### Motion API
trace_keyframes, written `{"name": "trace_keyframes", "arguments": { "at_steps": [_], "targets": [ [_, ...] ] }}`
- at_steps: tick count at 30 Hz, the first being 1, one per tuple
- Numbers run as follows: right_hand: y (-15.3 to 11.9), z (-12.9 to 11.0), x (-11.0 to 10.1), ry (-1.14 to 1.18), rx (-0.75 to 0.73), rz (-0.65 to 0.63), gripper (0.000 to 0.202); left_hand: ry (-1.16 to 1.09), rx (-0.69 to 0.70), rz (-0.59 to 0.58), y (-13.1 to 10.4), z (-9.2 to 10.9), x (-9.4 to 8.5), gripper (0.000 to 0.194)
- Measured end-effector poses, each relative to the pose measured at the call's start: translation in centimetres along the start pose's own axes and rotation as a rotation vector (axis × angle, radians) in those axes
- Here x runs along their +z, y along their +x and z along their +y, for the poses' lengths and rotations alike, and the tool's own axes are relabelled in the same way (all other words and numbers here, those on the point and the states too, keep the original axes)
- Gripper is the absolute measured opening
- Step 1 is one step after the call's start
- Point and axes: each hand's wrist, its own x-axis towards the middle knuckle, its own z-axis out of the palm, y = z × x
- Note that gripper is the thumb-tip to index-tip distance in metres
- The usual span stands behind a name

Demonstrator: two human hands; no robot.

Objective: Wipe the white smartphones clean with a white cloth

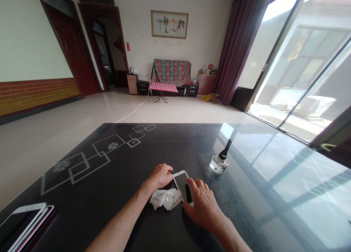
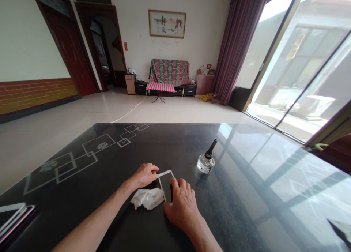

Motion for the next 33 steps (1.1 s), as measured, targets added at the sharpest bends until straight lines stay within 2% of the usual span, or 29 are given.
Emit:
{"name": "trace_keyframes", "arguments": {
  "at_steps": [3, 6, 9, 12, 15, 20, 23, 27, 33],
  "targets": [
    [-0.6, -0.2, 0.1, 0.040, 0.028, -0.047, 0.072, -0.015, 0.001, -0.061, 0.7, 1.0, 0.4, 0.020],
    [-0.9, -0.3, 0.4, 0.065, 0.060, -0.030, 0.070, -0.040, -0.014, -0.100, 1.4, 2.0, 0.9, 0.022],
    [-1.1, 0.6, 0.3, 0.074, 0.087, -0.020, 0.073, -0.061, -0.028, -0.119, 2.0, 3.3, 1.6, 0.020],
    [-1.5, 3.0, -0.3, 0.054, 0.102, -0.027, 0.075, -0.091, -0.016, -0.139, 2.7, 5.3, 2.7, 0.015],
    [-2.3, 6.3, -1.2, 0.016, 0.135, -0.020, 0.068, -0.155, 0.006, -0.166, 3.4, 8.1, 4.2, 0.015],
    [-3.9, 11.8, -2.8, -0.046, 0.237, 0.004, 0.063, -0.314, 0.062, -0.212, 4.4, 12.8, 7.5, 0.018],
    [-4.5, 14.2, -3.7, -0.059, 0.309, 0.019, 0.062, -0.453, 0.063, -0.223, 4.8, 14.9, 9.7, 0.026],
    [-4.5, 16.3, -4.4, -0.071, 0.382, 0.044, 0.060, -0.662, 0.076, -0.248, 5.3, 16.5, 12.2, 0.034],
    [-3.8, 17.1, -4.5, -0.075, 0.450, 0.096, 0.061, -0.935, 0.147, -0.274, 6.2, 17.8, 15.0, 0.033]
  ]
}}
